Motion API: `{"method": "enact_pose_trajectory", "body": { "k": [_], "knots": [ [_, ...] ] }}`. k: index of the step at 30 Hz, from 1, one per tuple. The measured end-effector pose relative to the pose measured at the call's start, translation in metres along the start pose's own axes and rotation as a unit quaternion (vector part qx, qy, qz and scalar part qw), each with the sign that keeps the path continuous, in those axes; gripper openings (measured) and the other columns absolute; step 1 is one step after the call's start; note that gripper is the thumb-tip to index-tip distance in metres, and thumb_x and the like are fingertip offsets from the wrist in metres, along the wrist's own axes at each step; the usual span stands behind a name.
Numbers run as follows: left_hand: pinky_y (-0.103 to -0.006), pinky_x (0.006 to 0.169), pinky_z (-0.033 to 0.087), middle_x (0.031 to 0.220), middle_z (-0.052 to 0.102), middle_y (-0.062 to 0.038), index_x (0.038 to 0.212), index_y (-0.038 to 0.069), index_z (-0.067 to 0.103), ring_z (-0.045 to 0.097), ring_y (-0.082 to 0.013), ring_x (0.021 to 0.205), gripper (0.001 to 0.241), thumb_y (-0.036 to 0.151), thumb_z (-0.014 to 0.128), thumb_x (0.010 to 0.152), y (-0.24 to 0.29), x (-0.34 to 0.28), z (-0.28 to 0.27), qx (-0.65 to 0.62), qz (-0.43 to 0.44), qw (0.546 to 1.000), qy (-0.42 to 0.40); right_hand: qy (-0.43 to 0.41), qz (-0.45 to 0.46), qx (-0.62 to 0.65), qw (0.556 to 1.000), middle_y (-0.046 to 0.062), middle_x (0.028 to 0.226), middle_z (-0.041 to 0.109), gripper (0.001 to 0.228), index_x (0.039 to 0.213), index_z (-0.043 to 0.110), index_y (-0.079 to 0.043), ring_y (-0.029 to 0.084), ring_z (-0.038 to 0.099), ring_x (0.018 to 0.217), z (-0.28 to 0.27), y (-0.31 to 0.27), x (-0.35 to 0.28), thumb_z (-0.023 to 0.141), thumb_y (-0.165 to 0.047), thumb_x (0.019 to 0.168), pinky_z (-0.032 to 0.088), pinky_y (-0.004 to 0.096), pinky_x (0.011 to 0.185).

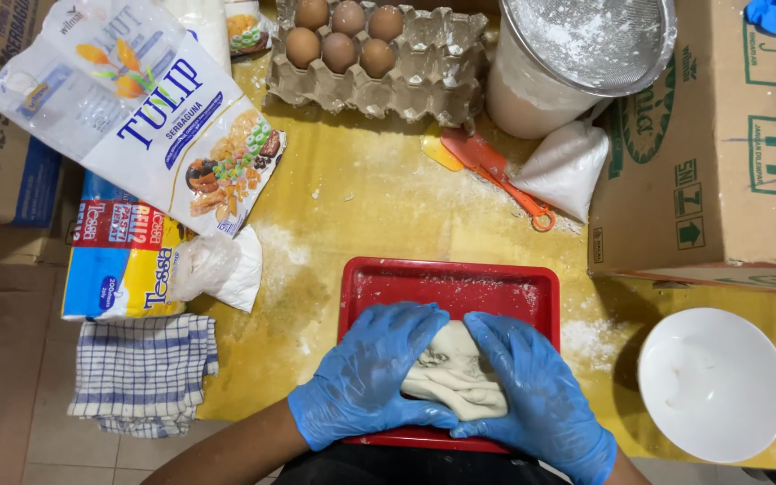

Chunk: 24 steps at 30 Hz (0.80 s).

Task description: Kneading a ball of dough in a red tray on a bakery workstation

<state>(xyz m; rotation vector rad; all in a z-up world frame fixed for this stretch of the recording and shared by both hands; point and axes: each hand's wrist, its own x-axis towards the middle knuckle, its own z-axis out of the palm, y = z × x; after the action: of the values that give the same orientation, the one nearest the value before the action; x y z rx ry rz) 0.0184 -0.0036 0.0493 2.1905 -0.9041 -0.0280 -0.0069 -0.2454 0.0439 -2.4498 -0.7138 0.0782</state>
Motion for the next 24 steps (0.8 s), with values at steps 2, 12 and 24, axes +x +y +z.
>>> {"method": "enact_pose_trajectory", "body": {
  "k": [2, 12, 24],
  "knots": [
    [-0.0507, 0.094, 0.046, 0.128, 0.065, -0.018, 0.133, -0.002, 0.057, 0.063, -0.0384, 0.11, 0.108, 0.079, 0.073, 0.064, 0.003, 0.007, 0.003, 0.04, -0.027, 0.999, -0.025, -0.037, 0.154, 0.178, 0.971, -0.007, 0.079, 0.078, 0.031, 0.086, 0.07, -0.022, 0.004, 0.067, 0.073, -0.034, -0.037, 0.037, 0.083, -0.048, 0.076, 0.054, 0.034, 0.062],
    [-0.0433, 0.068, 0.043, 0.084, 0.061, -0.006, 0.095, 0.012, 0.061, 0.057, -0.027, 0.072, 0.061, 0.068, 0.077, 0.077, -0.022, 0.018, 0.025, 0.046, -0.025, 0.999, 0.011, -0.014, 0.023, 0.028, 0.999, 0.004, 0.106, 0.074, 0.076, 0.121, 0.066, -0.014, 0.03, 0.068, 0.092, -0.008, 0.02, 0.014, 0.059, -0.078, 0.082, 0.051, 0.044, 0.083],
    [-0.0439, 0.063, 0.037, 0.069, 0.057, -0.003, 0.076, 0.015, 0.061, 0.054, -0.0262, 0.064, 0.042, 0.047, 0.056, 0.103, -0.022, 0.02, 0.015, -0.002, 0.008, 1.0, 0.005, 0.04, -0.034, 0.038, 0.998, 0.003, 0.084, 0.069, 0.042, 0.099, 0.071, -0.014, 0.028, 0.061, 0.073, -0.009, 0.017, 0.021, 0.057, -0.053, 0.096, 0.048, 0.041, 0.074]
  ]
}}
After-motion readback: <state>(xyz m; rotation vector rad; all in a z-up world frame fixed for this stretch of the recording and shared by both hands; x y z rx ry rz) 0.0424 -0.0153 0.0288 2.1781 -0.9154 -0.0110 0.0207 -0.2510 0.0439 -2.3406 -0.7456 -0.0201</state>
